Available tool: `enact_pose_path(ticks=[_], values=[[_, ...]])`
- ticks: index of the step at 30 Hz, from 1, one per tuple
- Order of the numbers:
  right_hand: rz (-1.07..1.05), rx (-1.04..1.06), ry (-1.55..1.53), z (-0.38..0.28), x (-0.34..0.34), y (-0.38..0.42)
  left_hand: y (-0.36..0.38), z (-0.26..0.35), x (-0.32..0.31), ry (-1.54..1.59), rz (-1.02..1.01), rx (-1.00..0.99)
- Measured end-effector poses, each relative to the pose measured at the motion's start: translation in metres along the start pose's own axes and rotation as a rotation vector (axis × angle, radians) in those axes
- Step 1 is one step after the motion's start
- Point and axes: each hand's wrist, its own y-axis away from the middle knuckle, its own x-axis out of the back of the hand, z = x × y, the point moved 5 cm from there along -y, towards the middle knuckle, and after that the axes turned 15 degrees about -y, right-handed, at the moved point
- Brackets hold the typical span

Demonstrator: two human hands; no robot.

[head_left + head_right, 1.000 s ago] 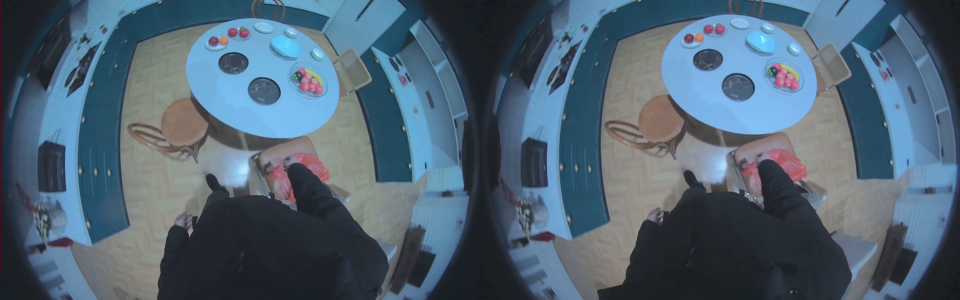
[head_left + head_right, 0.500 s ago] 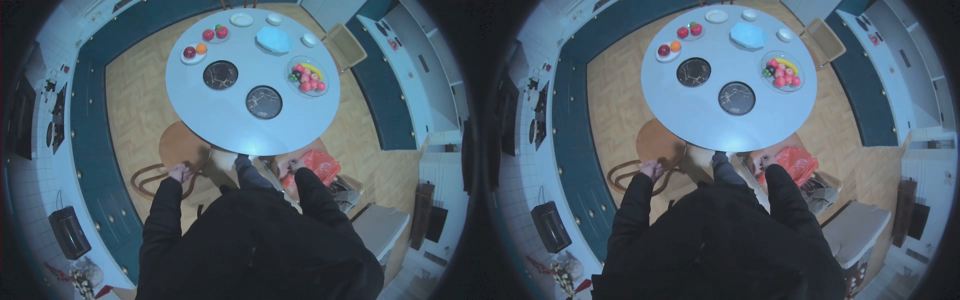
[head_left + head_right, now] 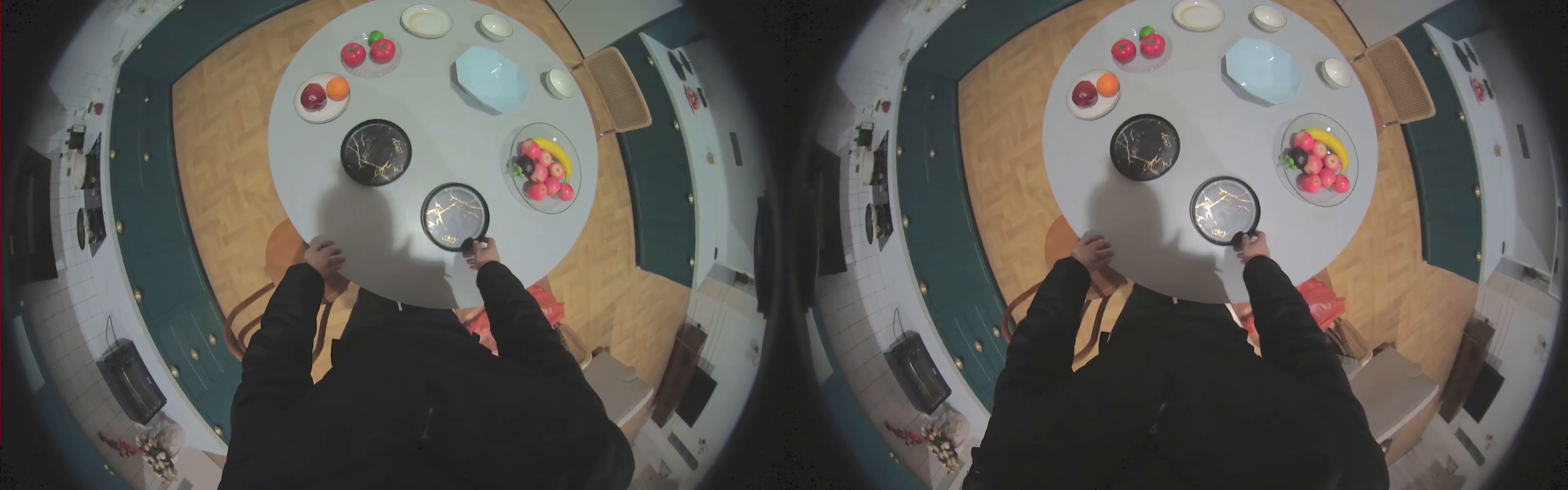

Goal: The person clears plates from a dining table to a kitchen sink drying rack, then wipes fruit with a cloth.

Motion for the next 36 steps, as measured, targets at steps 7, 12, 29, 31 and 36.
enact_pose_path(ticks=[7,12,29,31,36], values=[[0.16,-0.045,-0.168,0.024,-0.011,-0.037,-0.055,0.104,-0.083,-0.116,0.099,0.009],[0.311,-0.106,-0.06,0.004,-0.017,-0.036,-0.124,0.128,-0.099,-0.19,0.295,-0.033],[0.255,-0.327,-0.605,0.013,-0.024,0.041,-0.141,0.139,-0.101,-0.201,0.259,-0.08],[0.258,-0.354,-0.619,0.018,-0.024,0.043,-0.128,0.137,-0.097,-0.168,0.197,-0.088],[0.187,-0.355,-0.752,0.036,-0.016,0.047,-0.071,0.112,-0.077,-0.107,0.125,-0.044]])
